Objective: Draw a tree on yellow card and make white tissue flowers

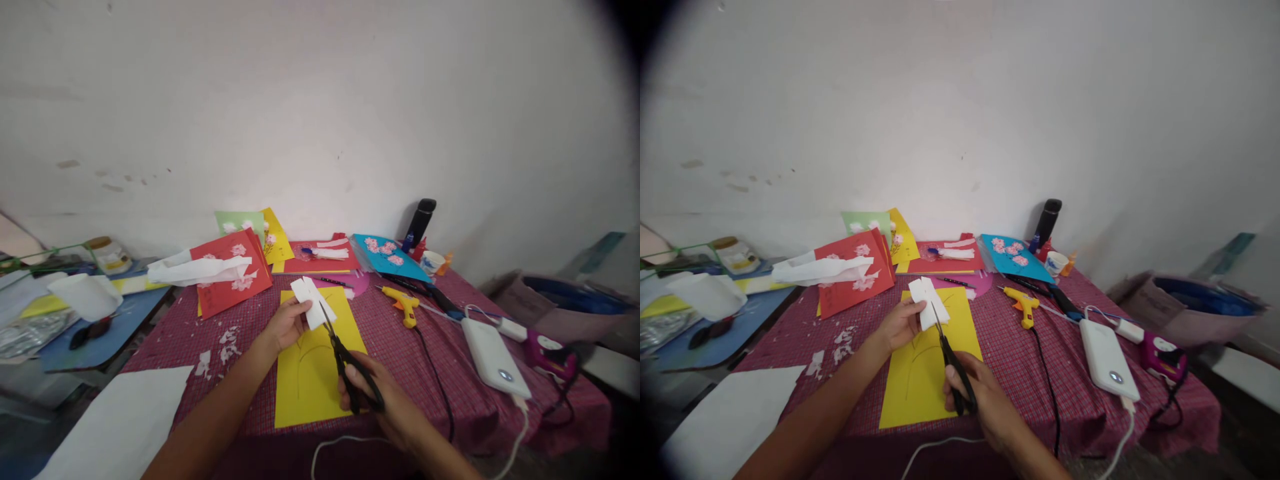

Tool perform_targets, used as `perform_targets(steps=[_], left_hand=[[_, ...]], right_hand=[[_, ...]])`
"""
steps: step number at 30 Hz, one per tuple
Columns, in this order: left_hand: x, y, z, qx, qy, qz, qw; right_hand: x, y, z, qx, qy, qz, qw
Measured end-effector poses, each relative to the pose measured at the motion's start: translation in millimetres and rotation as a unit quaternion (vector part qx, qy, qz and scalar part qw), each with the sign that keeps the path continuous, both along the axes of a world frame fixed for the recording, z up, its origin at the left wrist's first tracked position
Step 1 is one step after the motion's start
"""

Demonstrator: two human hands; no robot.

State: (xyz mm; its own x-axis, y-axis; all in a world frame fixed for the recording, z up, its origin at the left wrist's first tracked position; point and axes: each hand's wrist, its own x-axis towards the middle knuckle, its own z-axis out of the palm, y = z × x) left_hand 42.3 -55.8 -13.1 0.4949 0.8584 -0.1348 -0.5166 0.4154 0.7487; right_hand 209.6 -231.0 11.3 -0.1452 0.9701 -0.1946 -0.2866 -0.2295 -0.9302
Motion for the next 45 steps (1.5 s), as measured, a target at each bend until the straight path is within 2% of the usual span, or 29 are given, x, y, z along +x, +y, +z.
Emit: perform_targets(steps=[12, 21, 32, 45], left_hand=[[1, 0, 0.3, -0.002, -0.003, 0.001, 1.000], [2, 0, 0.1, 0.000, -0.006, -0.005, 1.000], [3, -5, 7.3, 0.003, 0.006, 0.004, 1.000], [2, -2, 2.6, 0.003, 0.013, 0.008, 1.000]], right_hand=[[-13, 14, 0.8, 0.017, -0.045, -0.023, 0.999], [-13, 18, -2.0, 0.014, -0.038, -0.031, 0.999], [-16, 21, -11.3, 0.009, -0.035, -0.038, 0.999], [-17, 22, -13.2, -0.008, -0.052, -0.065, 0.996]])
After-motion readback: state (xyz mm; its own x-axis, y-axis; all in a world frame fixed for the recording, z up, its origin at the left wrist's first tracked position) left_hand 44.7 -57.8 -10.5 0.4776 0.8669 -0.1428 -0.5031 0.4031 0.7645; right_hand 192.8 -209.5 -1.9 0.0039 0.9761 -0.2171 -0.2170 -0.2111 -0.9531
